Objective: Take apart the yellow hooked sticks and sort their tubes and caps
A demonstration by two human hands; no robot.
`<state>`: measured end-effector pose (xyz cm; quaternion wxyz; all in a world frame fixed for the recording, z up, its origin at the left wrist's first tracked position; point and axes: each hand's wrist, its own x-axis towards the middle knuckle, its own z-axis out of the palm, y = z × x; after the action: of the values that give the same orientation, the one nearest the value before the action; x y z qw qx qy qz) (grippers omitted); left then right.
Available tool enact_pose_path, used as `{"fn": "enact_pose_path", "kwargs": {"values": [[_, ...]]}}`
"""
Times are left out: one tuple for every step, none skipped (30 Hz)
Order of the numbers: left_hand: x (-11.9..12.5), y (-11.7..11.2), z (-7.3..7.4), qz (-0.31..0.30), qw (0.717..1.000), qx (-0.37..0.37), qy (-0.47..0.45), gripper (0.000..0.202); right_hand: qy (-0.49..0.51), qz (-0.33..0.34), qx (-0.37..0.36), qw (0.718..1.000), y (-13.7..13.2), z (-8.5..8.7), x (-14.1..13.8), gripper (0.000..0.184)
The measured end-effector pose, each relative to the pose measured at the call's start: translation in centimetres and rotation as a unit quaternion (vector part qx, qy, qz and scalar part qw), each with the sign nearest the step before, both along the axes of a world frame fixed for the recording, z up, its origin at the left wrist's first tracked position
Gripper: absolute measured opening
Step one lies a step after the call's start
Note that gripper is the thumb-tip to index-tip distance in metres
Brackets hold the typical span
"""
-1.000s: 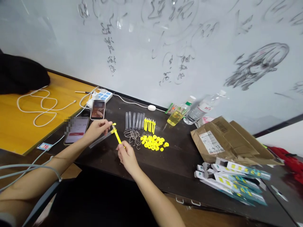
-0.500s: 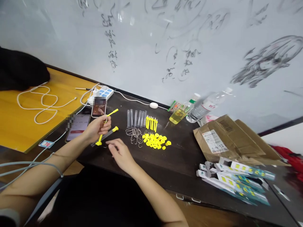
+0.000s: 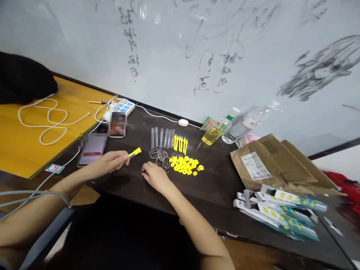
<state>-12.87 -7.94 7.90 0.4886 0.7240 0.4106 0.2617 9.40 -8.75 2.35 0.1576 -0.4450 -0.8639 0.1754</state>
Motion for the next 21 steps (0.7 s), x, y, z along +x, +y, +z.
{"fn": "enact_pose_path", "kwargs": {"values": [[-0.4, -0.4, 0.1, -0.014, 0.999, 0.025, 0.038, 0.037, 0.024, 0.0, -0.011, 1.0, 0.2, 0.1, 0.2, 0.007], [-0.7, -0.7, 0.1, -0.028, 0.996, 0.042, 0.07, 0.037, 0.054, -0.002, -0.026, 0.998, 0.4, 0.1, 0.4, 0.006], [-1.0, -1.0, 0.1, -0.04, 0.993, 0.052, 0.097, 0.036, 0.09, -0.006, -0.043, 0.995, 0.5, 0.3, 0.6, 0.006], [-1.3, -1.3, 0.0, -0.049, 0.99, 0.055, 0.116, 0.036, 0.127, -0.01, -0.059, 0.99, 0.6, 0.4, 0.8, 0.006], [-1.4, -1.5, -0.1, -0.059, 0.988, 0.054, 0.131, 0.036, 0.159, -0.013, -0.072, 0.985, 0.7, 0.5, 1.0, 0.006], [-1.5, -1.7, -0.3, -0.067, 0.986, 0.052, 0.141, 0.036, 0.185, -0.012, -0.081, 0.979, 0.7, 0.7, 1.2, 0.007], [-1.5, -1.8, -0.5, -0.074, 0.985, 0.052, 0.148, 0.036, 0.202, -0.011, -0.085, 0.976, 0.6, 0.8, 1.3, 0.008], [-1.5, -1.8, -0.6, -0.08, 0.984, 0.052, 0.152, 0.036, 0.212, -0.007, -0.086, 0.973, 0.6, 1.0, 1.3, 0.008], [-1.5, -1.7, -0.8, -0.085, 0.983, 0.054, 0.155, 0.036, 0.216, -0.002, -0.084, 0.973, 0.5, 1.1, 1.4, 0.008], [-1.4, -1.6, -1.0, -0.091, 0.982, 0.055, 0.157, 0.036, 0.214, 0.003, -0.08, 0.973, 0.3, 1.3, 1.3, 0.009], [-1.2, -1.5, -1.1, -0.096, 0.981, 0.056, 0.16, 0.037, 0.212, 0.008, -0.077, 0.974, 0.2, 1.5, 1.3, 0.009], [-1.1, -1.5, -1.1, -0.1, 0.98, 0.057, 0.164, 0.037, 0.21, 0.012, -0.075, 0.975, 0.1, 1.7, 1.3, 0.009], [-1.0, -1.4, -1.1, -0.103, 0.979, 0.057, 0.167, 0.037, 0.207, 0.015, -0.073, 0.975, -0.1, 1.9, 1.2, 0.009], [-0.9, -1.3, -1.1, -0.106, 0.978, 0.058, 0.17, 0.037, 0.205, 0.017, -0.071, 0.976, -0.2, 2.1, 1.2, 0.009], [-0.8, -1.3, -1.1, -0.107, 0.977, 0.059, 0.173, 0.037, 0.204, 0.02, -0.069, 0.976, -0.3, 2.3, 1.2, 0.009], [-0.7, -1.3, -1.0, -0.109, 0.977, 0.061, 0.175, 0.037, 0.203, 0.022, -0.067, 0.977, -0.4, 2.4, 1.2, 0.01], [-0.7, -1.3, -1.0, -0.111, 0.976, 0.062, 0.177, 0.037, 0.202, 0.024, -0.064, 0.977, -0.5, 2.6, 1.2, 0.01], [-0.7, -1.4, -0.9, -0.113, 0.975, 0.063, 0.178, 0.037, 0.199, 0.027, -0.061, 0.978, -0.5, 2.7, 1.2, 0.01], [-0.7, -1.4, -0.8, -0.115, 0.975, 0.063, 0.179, 0.036, 0.197, 0.028, -0.058, 0.978, -0.5, 2.8, 1.3, 0.01], [-0.7, -1.5, -0.7, -0.116, 0.975, 0.062, 0.179, 0.036, 0.194, 0.028, -0.056, 0.979, -0.5, 2.8, 1.3, 0.01], [-0.7, -1.5, -0.6, -0.116, 0.975, 0.06, 0.178, 0.037, 0.192, 0.029, -0.054, 0.98, -0.6, 2.9, 1.4, 0.01]]}}
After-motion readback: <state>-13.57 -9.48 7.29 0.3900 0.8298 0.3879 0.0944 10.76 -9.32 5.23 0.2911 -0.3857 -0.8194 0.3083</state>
